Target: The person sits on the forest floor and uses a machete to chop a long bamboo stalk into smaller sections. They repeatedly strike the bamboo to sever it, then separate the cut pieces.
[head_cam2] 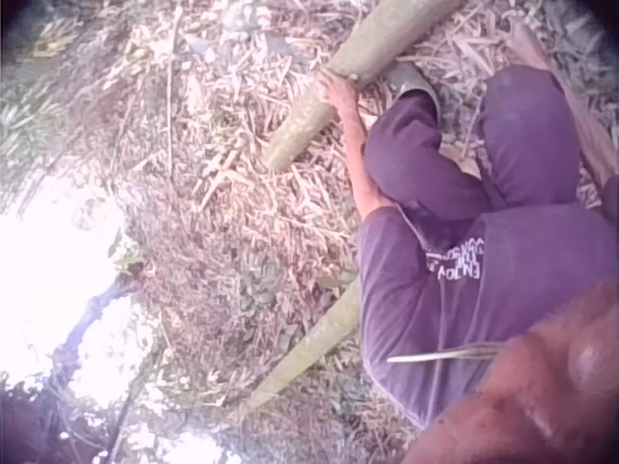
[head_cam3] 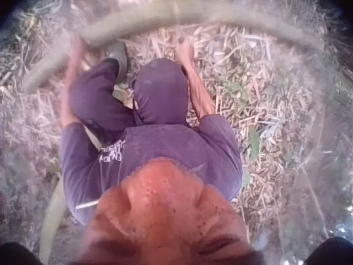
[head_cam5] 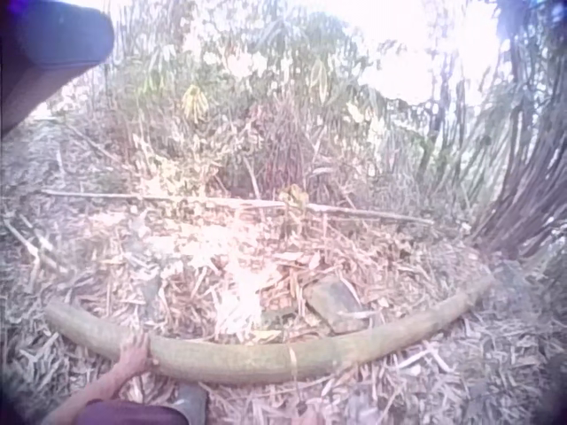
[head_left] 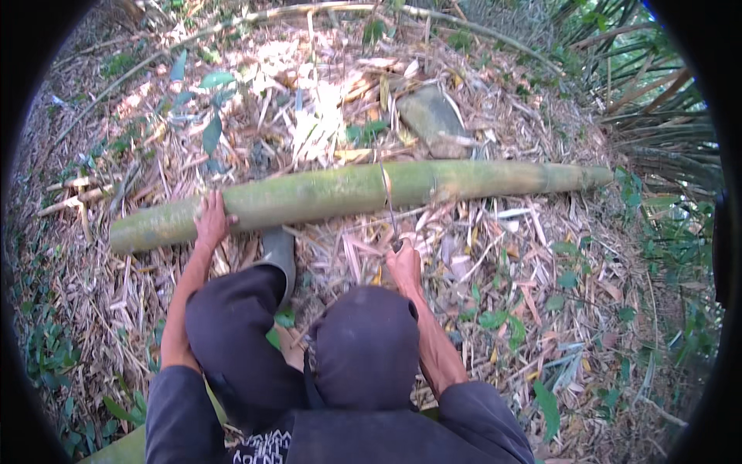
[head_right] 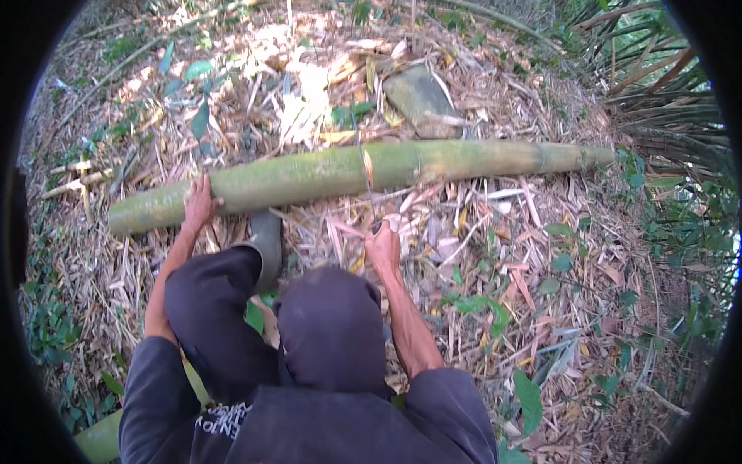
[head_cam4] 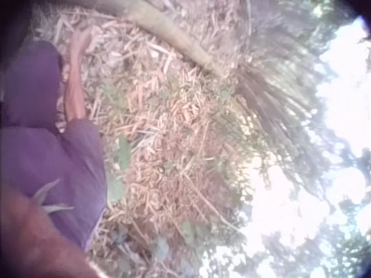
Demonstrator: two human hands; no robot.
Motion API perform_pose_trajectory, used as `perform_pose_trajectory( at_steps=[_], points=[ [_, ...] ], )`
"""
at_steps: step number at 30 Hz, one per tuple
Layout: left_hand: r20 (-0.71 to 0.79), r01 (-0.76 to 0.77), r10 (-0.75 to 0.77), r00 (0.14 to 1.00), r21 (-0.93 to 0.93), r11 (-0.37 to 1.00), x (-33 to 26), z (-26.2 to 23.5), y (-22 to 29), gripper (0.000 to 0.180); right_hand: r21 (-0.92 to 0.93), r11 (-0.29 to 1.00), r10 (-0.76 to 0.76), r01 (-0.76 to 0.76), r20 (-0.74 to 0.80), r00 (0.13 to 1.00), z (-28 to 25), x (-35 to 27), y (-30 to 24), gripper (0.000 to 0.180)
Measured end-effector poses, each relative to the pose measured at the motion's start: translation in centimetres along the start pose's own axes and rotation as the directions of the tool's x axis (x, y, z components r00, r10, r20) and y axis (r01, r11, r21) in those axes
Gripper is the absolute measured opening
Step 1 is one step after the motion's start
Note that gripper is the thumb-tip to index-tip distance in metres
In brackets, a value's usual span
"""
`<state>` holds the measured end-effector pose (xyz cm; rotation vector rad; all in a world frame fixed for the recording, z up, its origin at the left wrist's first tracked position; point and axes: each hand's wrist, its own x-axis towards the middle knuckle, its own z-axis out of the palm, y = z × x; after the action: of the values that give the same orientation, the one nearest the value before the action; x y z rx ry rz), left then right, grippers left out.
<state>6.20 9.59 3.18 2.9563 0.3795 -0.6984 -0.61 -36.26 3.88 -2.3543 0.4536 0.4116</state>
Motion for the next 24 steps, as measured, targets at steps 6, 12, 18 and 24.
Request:
perform_pose_trajectory(
  at_steps=[6, 12, 18, 24],
  points=[
    [0.069, 0.027, -0.027, 0.997, -0.001, 1.0, 0.1, -1.1, 1.9, 0.086, 0.328, 0.672, -0.462, 0.664, -0.514, 0.722, -7.2, 2.8, -14.3, 0.015],
    [0.029, 0.007, -0.007, 1.0, -0.016, 1.0, 1.2, -1.7, 2.6, 0.086, -0.14, 0.99, -0.015, 0.018, 0.022, 1.0, -0.5, 2.8, 3.5, 0.027],
    [0.078, 0.057, -0.055, 0.995, -0.017, 0.998, 0.1, -1.3, 2.3, 0.085, 0.221, 0.97, -0.097, 0.104, -0.041, 0.994, -3.8, 2.4, -5.1, 0.022],
    [0.085, 0.05, -0.049, 0.995, -0.004, 0.999, -0.1, -1.3, 2.4, 0.084, 0.617, 0.565, -0.309, 0.548, -0.457, 0.834, -6.4, 3.2, -11.9, 0.014]
  ],
)
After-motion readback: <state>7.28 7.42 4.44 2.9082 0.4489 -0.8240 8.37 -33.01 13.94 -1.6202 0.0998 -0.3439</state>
